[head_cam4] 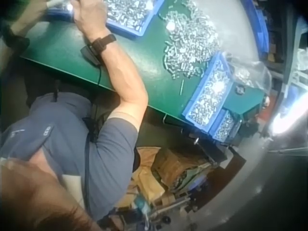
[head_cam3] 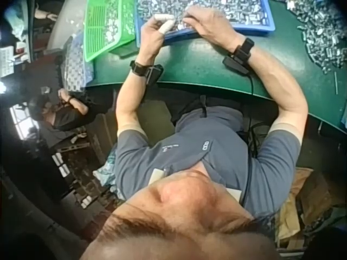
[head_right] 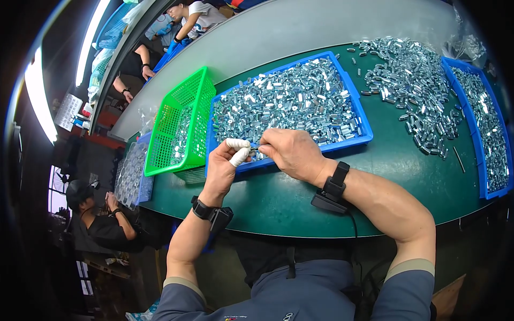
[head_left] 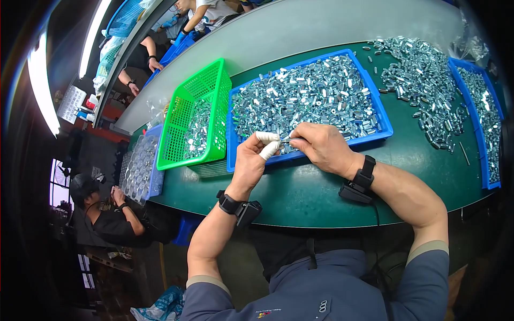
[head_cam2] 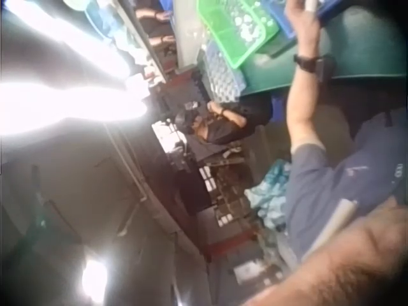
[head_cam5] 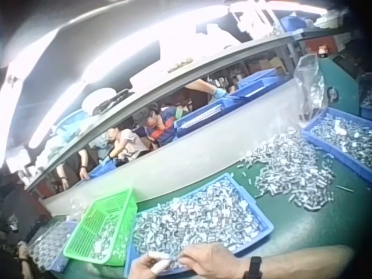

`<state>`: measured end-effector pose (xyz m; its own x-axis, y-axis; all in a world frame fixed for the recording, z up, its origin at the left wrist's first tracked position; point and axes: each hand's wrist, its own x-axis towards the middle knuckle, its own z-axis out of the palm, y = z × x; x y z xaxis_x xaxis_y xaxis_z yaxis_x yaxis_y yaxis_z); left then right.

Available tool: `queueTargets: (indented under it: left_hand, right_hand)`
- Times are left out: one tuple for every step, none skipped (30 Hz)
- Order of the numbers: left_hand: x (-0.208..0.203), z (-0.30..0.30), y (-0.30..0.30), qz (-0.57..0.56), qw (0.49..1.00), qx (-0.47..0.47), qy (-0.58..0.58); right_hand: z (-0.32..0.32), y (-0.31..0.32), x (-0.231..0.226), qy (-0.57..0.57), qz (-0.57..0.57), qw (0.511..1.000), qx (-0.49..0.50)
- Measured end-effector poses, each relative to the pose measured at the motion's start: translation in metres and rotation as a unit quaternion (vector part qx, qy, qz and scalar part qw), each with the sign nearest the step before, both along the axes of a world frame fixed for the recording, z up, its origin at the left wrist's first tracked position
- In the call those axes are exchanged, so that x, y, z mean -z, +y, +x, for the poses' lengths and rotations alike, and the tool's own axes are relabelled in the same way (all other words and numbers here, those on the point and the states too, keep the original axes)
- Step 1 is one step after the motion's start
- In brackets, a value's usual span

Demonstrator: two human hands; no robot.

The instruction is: The person picks up a metal component and a small pin from a blue tray, inserts the pin into the component by hand, and places the assembled unit into a green basket.

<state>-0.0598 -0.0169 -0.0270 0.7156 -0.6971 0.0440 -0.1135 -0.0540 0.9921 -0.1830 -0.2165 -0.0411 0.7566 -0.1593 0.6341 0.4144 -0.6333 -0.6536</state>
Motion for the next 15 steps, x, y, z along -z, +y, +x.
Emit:
queueTargets:
  left_hand:
    - [0.001,-0.001,-0.001,0.000,1.000,0.000,0.000]
    - [0.002,-0.002,-0.001,-0.005,1.000,0.002,-0.003]
    - [0.003,-0.002,-0.002,-0.009,1.000,0.002,-0.006]
    - [0.003,-0.003,-0.001,-0.013,1.000,0.002,-0.009]
    - [0.004,-0.003,-0.001,-0.013,1.000,0.002,-0.010]
    - [0.004,-0.003,0.000,-0.012,1.000,0.003,-0.010]
    - [0.004,-0.003,0.000,-0.011,1.000,0.004,-0.010]
    - [0.004,-0.004,0.000,-0.010,1.000,0.005,-0.010]
    - [0.003,-0.005,-0.001,-0.011,1.000,0.005,-0.010]
    - [0.002,-0.005,-0.001,-0.013,1.000,0.006,-0.011]
    - [0.002,-0.006,-0.002,-0.016,1.000,0.006,-0.012]
    - [0.001,-0.007,-0.002,-0.018,1.000,0.007,-0.013]
    - [-0.002,-0.008,-0.003,-0.018,1.000,0.007,-0.014]
    - [-0.005,-0.008,-0.004,-0.014,1.000,0.006,-0.019]
    - [-0.009,-0.009,-0.005,-0.009,1.000,0.005,-0.023]
  right_hand:
    - [-0.001,-0.001,0.001,0.000,0.000,1.000,0.000]
    - [-0.001,-0.001,0.002,0.017,-0.010,1.000,0.002]
    - [-0.001,-0.002,0.002,0.034,-0.020,0.999,0.003]
    - [-0.001,-0.002,0.002,0.051,-0.030,0.998,0.005]
    - [-0.001,-0.001,0.003,0.051,-0.029,0.998,0.004]
    - [-0.001,-0.001,0.003,0.056,-0.033,0.998,0.007]
    - [-0.001,-0.001,0.004,0.062,-0.037,0.997,0.009]
    - [-0.001,-0.001,0.004,0.068,-0.041,0.997,0.012]
    - [-0.001,-0.001,0.004,0.068,-0.042,0.997,0.012]
    - [-0.001,0.000,0.004,0.038,-0.029,0.999,0.012]
    - [0.000,0.000,0.004,0.008,-0.017,1.000,0.011]
    - [0.000,0.000,0.004,-0.021,-0.005,1.000,0.011]
    - [0.000,0.000,0.003,-0.022,-0.005,1.000,0.011]
    - [0.000,0.000,0.003,-0.036,-0.007,0.999,0.015]
    - [0.000,0.000,0.002,-0.050,-0.009,0.999,0.019]
